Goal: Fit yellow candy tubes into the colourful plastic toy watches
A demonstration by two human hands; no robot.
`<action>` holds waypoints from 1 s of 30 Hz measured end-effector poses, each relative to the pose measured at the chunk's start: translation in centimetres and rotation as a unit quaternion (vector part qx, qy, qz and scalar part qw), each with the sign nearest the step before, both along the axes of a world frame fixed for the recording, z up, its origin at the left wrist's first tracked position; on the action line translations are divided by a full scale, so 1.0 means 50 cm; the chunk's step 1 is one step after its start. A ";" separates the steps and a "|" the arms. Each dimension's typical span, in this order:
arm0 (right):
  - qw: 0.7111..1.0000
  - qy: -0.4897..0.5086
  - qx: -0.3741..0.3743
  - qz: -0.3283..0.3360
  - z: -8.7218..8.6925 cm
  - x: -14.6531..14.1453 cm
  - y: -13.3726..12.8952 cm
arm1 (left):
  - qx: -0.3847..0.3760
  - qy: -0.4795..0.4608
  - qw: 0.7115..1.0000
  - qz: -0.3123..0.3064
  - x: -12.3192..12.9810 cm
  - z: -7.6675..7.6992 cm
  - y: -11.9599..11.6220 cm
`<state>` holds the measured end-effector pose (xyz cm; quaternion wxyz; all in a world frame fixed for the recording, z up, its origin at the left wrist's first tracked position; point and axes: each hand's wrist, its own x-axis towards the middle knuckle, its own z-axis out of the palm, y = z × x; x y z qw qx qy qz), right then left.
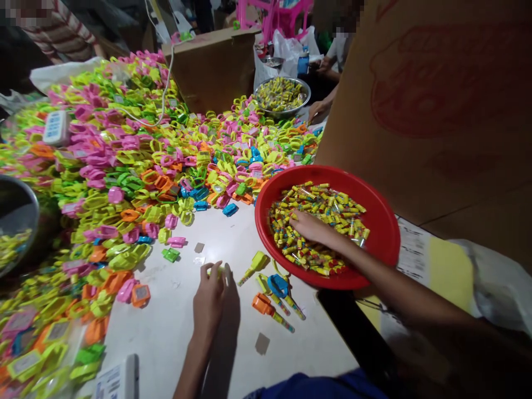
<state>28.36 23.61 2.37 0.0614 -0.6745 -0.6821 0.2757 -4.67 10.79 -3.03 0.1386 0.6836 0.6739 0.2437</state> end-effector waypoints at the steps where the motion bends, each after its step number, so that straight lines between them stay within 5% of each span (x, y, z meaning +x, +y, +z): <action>1: 1.000 -0.007 -0.005 0.004 -0.002 -0.009 0.006 | -0.005 -0.010 1.000 -0.003 -0.005 -0.004 -0.003; 10: 0.998 -0.043 0.013 0.041 -0.005 -0.059 0.009 | 0.024 -0.095 0.995 0.029 0.002 -0.028 -0.064; 19: 0.989 -0.010 0.091 0.112 -0.038 -0.067 -0.002 | 0.025 -0.054 0.997 0.054 -0.017 -0.049 -0.079; 25: 0.986 0.005 0.116 0.117 -0.052 -0.059 -0.006 | 0.005 -0.074 0.997 0.009 -0.010 -0.023 -0.069; 30: 0.989 0.020 0.133 0.065 -0.030 -0.048 -0.003 | 0.001 -0.112 0.993 -0.020 0.021 0.003 -0.071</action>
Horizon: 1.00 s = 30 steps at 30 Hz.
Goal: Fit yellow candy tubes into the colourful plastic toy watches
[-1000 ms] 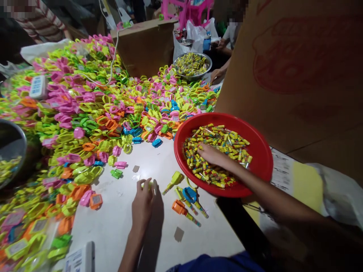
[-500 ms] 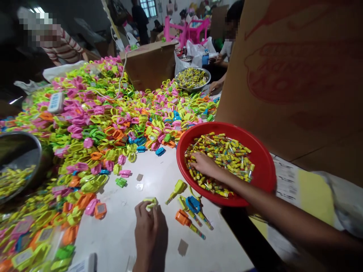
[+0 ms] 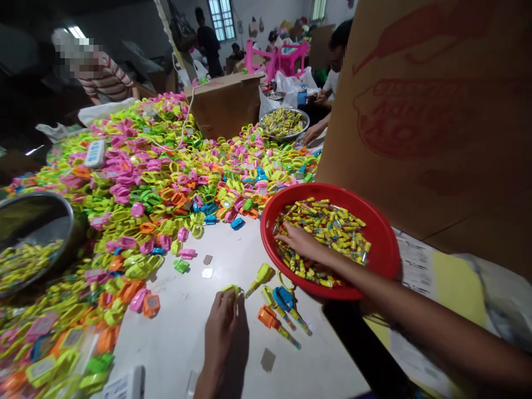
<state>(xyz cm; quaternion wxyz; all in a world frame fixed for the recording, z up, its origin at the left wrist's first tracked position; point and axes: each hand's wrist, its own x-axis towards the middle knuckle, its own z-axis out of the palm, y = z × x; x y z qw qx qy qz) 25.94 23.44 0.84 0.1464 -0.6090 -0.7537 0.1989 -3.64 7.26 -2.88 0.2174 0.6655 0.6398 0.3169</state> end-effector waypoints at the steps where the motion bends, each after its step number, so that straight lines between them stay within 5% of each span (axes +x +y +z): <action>1: 1.000 0.004 0.005 -0.015 0.008 0.005 0.004 | 0.000 -0.008 1.000 -0.005 0.008 0.001 -0.002; 5: 1.000 0.010 0.020 0.002 0.038 0.036 0.011 | 0.005 -0.030 1.000 -0.002 0.041 -0.009 -0.015; 9: 0.989 -0.017 0.010 0.146 0.060 0.076 -0.009 | 0.018 -0.032 0.999 0.007 0.057 -0.031 -0.022; 13: 0.943 -0.062 0.002 0.328 0.069 0.095 -0.019 | 0.023 -0.032 0.999 -0.008 0.049 -0.045 -0.015; 17: 0.896 -0.115 0.021 0.429 0.062 0.085 0.006 | 0.024 -0.030 0.999 -0.017 0.040 -0.048 -0.008; 23: 0.859 -0.189 0.052 0.474 0.036 0.072 0.043 | 0.017 -0.025 0.999 -0.013 0.047 -0.041 -0.009; 30: 0.867 -0.217 0.050 0.445 0.027 0.034 0.055 | 0.003 -0.019 1.000 0.002 0.053 -0.030 -0.012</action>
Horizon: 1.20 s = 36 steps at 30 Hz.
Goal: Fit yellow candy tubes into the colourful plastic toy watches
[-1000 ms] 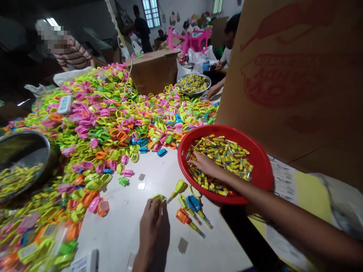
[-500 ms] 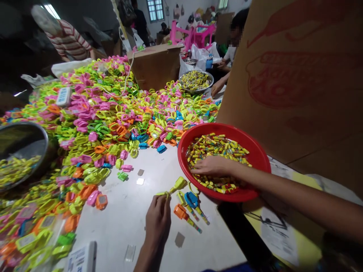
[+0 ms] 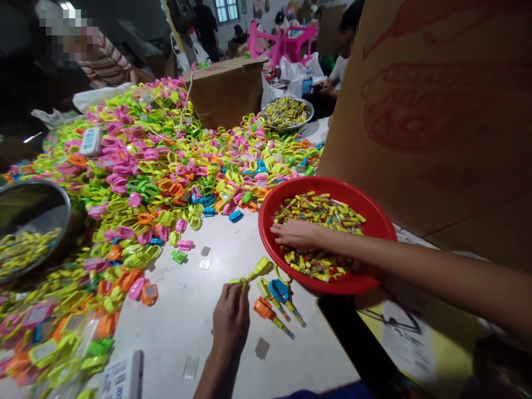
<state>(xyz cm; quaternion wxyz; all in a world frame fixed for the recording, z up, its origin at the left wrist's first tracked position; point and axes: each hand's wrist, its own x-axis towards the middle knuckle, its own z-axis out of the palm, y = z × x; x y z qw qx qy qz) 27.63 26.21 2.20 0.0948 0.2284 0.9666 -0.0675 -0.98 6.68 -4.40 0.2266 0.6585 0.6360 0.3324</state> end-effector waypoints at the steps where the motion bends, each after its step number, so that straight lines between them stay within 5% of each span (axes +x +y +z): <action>1: 1.000 0.001 -0.005 -0.005 -0.002 -0.005 0.003 | -0.001 -0.001 1.000 -0.003 -0.002 -0.001 0.001; 6: 0.996 0.038 -0.056 -0.052 -0.005 0.005 0.009 | -0.003 -0.015 1.000 -0.015 -0.009 -0.005 0.006; 11: 0.956 0.177 -0.102 -0.210 0.029 0.053 -0.038 | -0.009 -0.055 0.998 0.009 0.004 0.009 -0.001; 16: 0.816 0.403 -0.159 -0.382 0.102 0.042 -0.176 | -0.001 -0.137 0.990 0.040 0.016 0.034 -0.008; 19: 0.715 0.488 -0.275 -0.419 0.129 -0.006 -0.282 | 0.008 -0.200 0.978 0.057 0.022 0.068 -0.014; 24: 0.585 0.557 -0.438 -0.394 0.146 -0.099 -0.398 | 0.018 -0.287 0.957 0.026 0.061 0.182 -0.033; 29: 0.393 0.623 -0.541 -0.406 0.164 -0.153 -0.432 | 0.021 -0.426 0.904 -0.012 0.105 0.288 -0.043; 33: 0.346 0.641 -0.573 -0.376 0.176 -0.172 -0.438 | 0.015 -0.486 0.874 -0.008 0.101 0.314 -0.049; 36: 0.364 0.632 -0.562 -0.389 0.196 -0.183 -0.441 | 0.028 -0.470 0.882 -0.001 0.087 0.318 -0.054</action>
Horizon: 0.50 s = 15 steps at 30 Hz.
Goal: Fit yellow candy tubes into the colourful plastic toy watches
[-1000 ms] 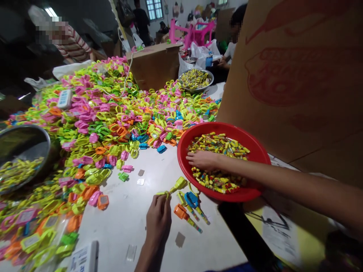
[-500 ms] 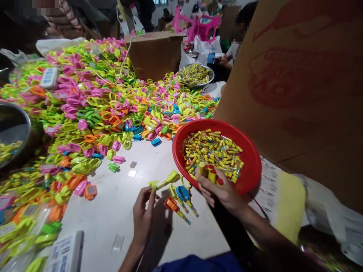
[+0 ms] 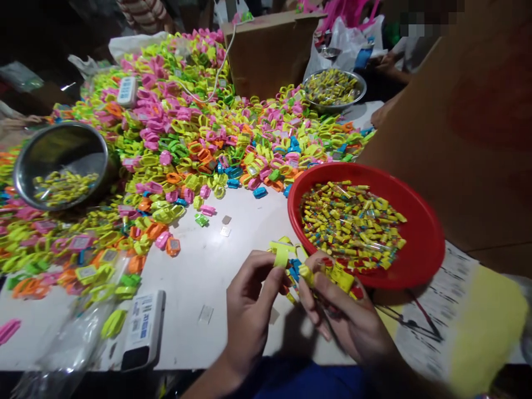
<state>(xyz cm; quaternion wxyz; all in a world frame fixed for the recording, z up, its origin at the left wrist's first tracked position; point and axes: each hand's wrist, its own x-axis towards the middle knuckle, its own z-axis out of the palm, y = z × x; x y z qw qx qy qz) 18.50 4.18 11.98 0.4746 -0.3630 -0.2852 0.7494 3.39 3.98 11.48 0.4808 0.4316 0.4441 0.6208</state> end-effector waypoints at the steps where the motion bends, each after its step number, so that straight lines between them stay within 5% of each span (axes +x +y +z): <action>1: 1.000 -0.014 0.003 -0.001 0.007 -0.004 0.000 | 0.003 0.016 1.000 0.006 -0.004 0.001 -0.001; 4: 0.999 -0.039 -0.006 -0.017 0.022 -0.017 0.001 | 0.007 0.021 1.000 0.014 -0.015 0.008 -0.003; 10: 0.998 -0.036 -0.030 -0.047 0.018 -0.040 0.008 | -0.088 -0.240 0.966 -0.023 -0.033 0.048 -0.002; 15: 0.998 -0.033 -0.041 -0.038 0.027 -0.045 0.004 | -0.093 -0.268 0.957 -0.065 -0.036 0.062 -0.001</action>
